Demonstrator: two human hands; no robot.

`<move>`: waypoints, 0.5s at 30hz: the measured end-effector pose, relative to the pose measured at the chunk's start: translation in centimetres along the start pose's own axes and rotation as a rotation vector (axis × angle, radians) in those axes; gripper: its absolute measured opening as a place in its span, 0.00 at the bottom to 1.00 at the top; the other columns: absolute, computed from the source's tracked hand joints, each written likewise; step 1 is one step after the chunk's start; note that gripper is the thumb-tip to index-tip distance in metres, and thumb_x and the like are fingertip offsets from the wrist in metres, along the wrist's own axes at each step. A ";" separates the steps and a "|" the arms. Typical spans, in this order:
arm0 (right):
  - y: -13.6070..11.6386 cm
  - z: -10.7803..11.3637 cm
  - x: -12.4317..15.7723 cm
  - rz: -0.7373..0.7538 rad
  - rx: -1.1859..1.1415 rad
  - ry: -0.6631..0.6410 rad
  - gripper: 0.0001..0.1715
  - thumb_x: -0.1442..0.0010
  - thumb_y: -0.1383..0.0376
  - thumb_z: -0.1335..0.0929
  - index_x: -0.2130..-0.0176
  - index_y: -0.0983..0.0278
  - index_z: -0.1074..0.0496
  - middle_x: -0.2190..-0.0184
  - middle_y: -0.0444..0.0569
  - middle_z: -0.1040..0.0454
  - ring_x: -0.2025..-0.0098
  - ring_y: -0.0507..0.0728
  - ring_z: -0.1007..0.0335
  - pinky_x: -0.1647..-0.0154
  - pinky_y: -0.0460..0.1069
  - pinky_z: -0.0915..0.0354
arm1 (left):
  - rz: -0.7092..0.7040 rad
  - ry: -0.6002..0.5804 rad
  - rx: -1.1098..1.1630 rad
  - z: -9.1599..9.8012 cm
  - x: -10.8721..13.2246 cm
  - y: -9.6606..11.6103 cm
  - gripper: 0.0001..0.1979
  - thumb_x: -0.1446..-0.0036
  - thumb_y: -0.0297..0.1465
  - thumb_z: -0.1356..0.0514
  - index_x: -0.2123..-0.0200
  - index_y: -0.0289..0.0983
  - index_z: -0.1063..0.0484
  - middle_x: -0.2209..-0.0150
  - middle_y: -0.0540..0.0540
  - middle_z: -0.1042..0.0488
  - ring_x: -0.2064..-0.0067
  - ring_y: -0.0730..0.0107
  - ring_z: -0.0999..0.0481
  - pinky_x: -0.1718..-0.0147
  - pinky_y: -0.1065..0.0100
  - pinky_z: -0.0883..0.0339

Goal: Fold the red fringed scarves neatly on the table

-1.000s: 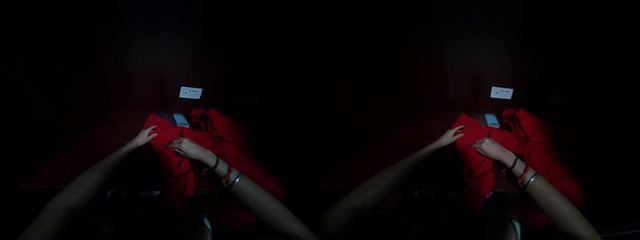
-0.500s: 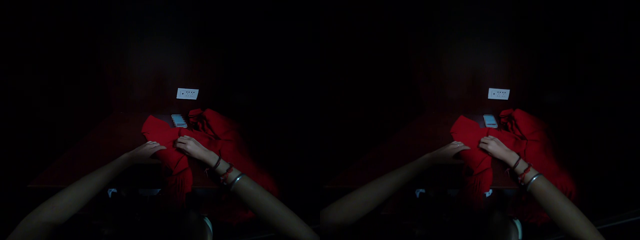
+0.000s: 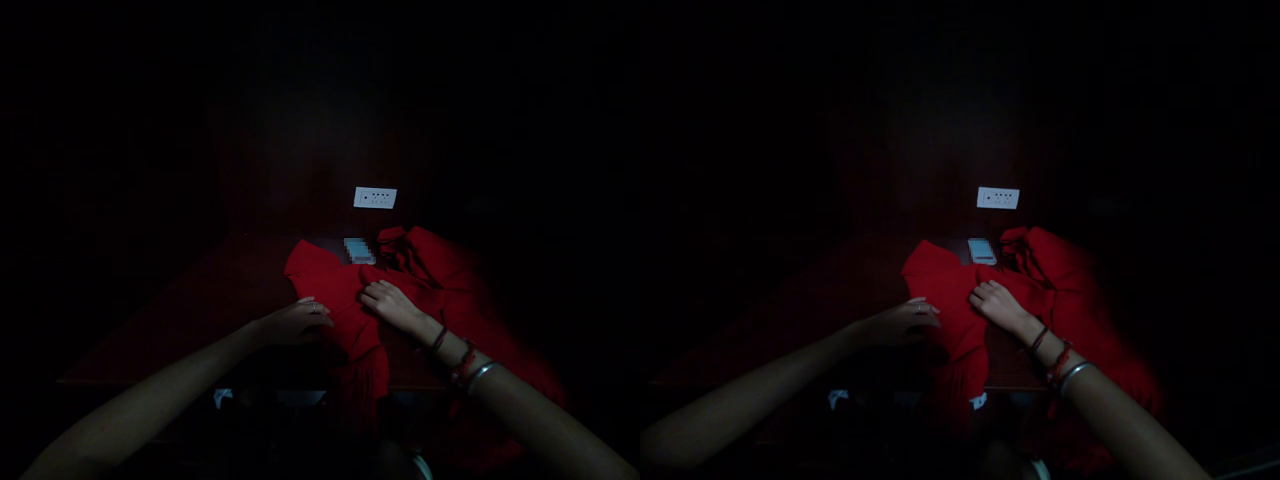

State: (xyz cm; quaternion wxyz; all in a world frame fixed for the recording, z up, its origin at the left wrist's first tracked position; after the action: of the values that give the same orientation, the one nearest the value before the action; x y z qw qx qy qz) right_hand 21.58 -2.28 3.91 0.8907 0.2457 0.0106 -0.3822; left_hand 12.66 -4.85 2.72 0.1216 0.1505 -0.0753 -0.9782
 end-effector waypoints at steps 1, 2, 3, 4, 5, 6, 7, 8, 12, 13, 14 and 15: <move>0.3 0.1 0.2 -0.014 0.008 0.007 0.12 0.43 0.69 0.43 0.62 0.64 0.33 0.66 0.51 0.33 0.62 0.55 0.40 0.60 0.51 0.47 | 0.007 0.007 0.004 0.1 0.0 -0.2 0.16 0.48 0.35 0.48 0.54 0.40 0.38 0.57 0.44 0.34 0.54 0.65 0.37 0.52 0.62 0.51; 0.4 0.1 0.5 -0.029 0.009 0.012 0.12 0.43 0.69 0.43 0.62 0.64 0.33 0.65 0.51 0.33 0.62 0.55 0.41 0.59 0.51 0.47 | 0.013 0.014 0.006 0.2 0.0 -0.3 0.18 0.49 0.36 0.47 0.53 0.40 0.39 0.57 0.44 0.34 0.55 0.65 0.37 0.53 0.62 0.50; 0.5 -0.1 0.8 -0.043 0.004 0.010 0.12 0.43 0.70 0.43 0.62 0.64 0.33 0.65 0.51 0.33 0.61 0.55 0.41 0.59 0.51 0.47 | 0.018 0.018 0.009 0.3 0.0 -0.4 0.20 0.50 0.37 0.46 0.52 0.41 0.39 0.58 0.44 0.34 0.56 0.65 0.37 0.53 0.62 0.49; 0.7 -0.5 1.1 -0.060 -0.005 0.001 0.13 0.43 0.70 0.43 0.61 0.63 0.34 0.64 0.51 0.33 0.61 0.55 0.41 0.59 0.51 0.47 | 0.025 0.014 0.013 0.4 0.1 -0.4 0.22 0.51 0.38 0.45 0.52 0.41 0.39 0.58 0.44 0.34 0.56 0.64 0.37 0.54 0.62 0.48; 0.9 -0.8 1.4 -0.087 -0.013 -0.009 0.13 0.44 0.70 0.42 0.60 0.63 0.34 0.62 0.52 0.34 0.59 0.56 0.41 0.59 0.51 0.47 | 0.038 0.007 0.024 0.5 0.1 -0.6 0.22 0.52 0.39 0.44 0.52 0.41 0.39 0.58 0.44 0.34 0.56 0.64 0.37 0.55 0.63 0.47; 1.4 -1.1 1.7 -0.131 -0.013 -0.015 0.14 0.44 0.70 0.42 0.59 0.62 0.35 0.60 0.53 0.35 0.58 0.57 0.42 0.59 0.52 0.46 | 0.059 -0.005 0.042 0.6 0.2 -0.7 0.22 0.52 0.40 0.45 0.52 0.42 0.39 0.58 0.44 0.35 0.56 0.63 0.37 0.56 0.64 0.46; 2.3 -1.3 2.0 -0.198 -0.004 -0.015 0.15 0.45 0.70 0.42 0.57 0.62 0.36 0.57 0.54 0.36 0.55 0.58 0.43 0.59 0.53 0.46 | 0.089 -0.012 0.067 0.7 0.3 -1.0 0.21 0.50 0.40 0.46 0.52 0.42 0.39 0.57 0.45 0.35 0.55 0.64 0.37 0.56 0.65 0.45; 3.4 -1.4 2.2 -0.281 0.010 -0.018 0.17 0.45 0.70 0.42 0.55 0.62 0.37 0.55 0.56 0.37 0.54 0.60 0.43 0.59 0.53 0.45 | 0.128 -0.008 0.097 0.8 0.4 -1.4 0.19 0.48 0.40 0.48 0.53 0.42 0.39 0.56 0.45 0.35 0.55 0.64 0.37 0.56 0.65 0.45; 8.5 -1.6 1.9 -0.551 -0.078 -0.164 0.19 0.47 0.69 0.41 0.54 0.65 0.39 0.63 0.57 0.31 0.62 0.60 0.35 0.66 0.51 0.41 | 0.284 0.054 0.183 0.9 0.9 -3.4 0.17 0.47 0.40 0.51 0.55 0.41 0.37 0.58 0.47 0.34 0.55 0.65 0.36 0.55 0.65 0.45; 9.5 -1.0 1.2 -0.594 -0.135 -0.167 0.18 0.47 0.69 0.41 0.55 0.65 0.38 0.66 0.56 0.30 0.64 0.60 0.34 0.67 0.50 0.41 | 0.310 0.085 0.203 1.0 0.9 -3.9 0.18 0.48 0.40 0.50 0.54 0.41 0.38 0.59 0.47 0.33 0.55 0.65 0.36 0.54 0.64 0.45; 10.3 0.4 0.2 -0.642 -0.186 -0.114 0.17 0.47 0.70 0.42 0.57 0.65 0.37 0.66 0.55 0.30 0.65 0.59 0.34 0.67 0.50 0.41 | 0.341 0.143 0.229 1.6 0.9 -4.4 0.21 0.49 0.40 0.49 0.52 0.40 0.40 0.58 0.46 0.34 0.54 0.65 0.36 0.54 0.63 0.45; 10.7 2.4 -1.2 -0.659 -0.236 0.004 0.16 0.47 0.70 0.43 0.57 0.65 0.36 0.64 0.54 0.30 0.63 0.58 0.34 0.65 0.49 0.41 | 0.384 0.239 0.262 2.6 1.1 -5.1 0.23 0.49 0.40 0.49 0.49 0.40 0.44 0.57 0.45 0.35 0.53 0.65 0.37 0.53 0.63 0.45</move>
State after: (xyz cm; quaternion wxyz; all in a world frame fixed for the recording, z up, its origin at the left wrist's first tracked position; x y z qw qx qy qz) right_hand 27.66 3.79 10.88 0.7419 0.1251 0.1353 -0.6447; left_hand 9.75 0.08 3.96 0.2923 0.2626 -0.2138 -0.8944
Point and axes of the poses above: each hand's wrist, its own x-axis away from the middle knuckle, its own z-axis out of the back of the hand, y = z × x, the point moved 10 cm from there along -x, towards the middle knuckle
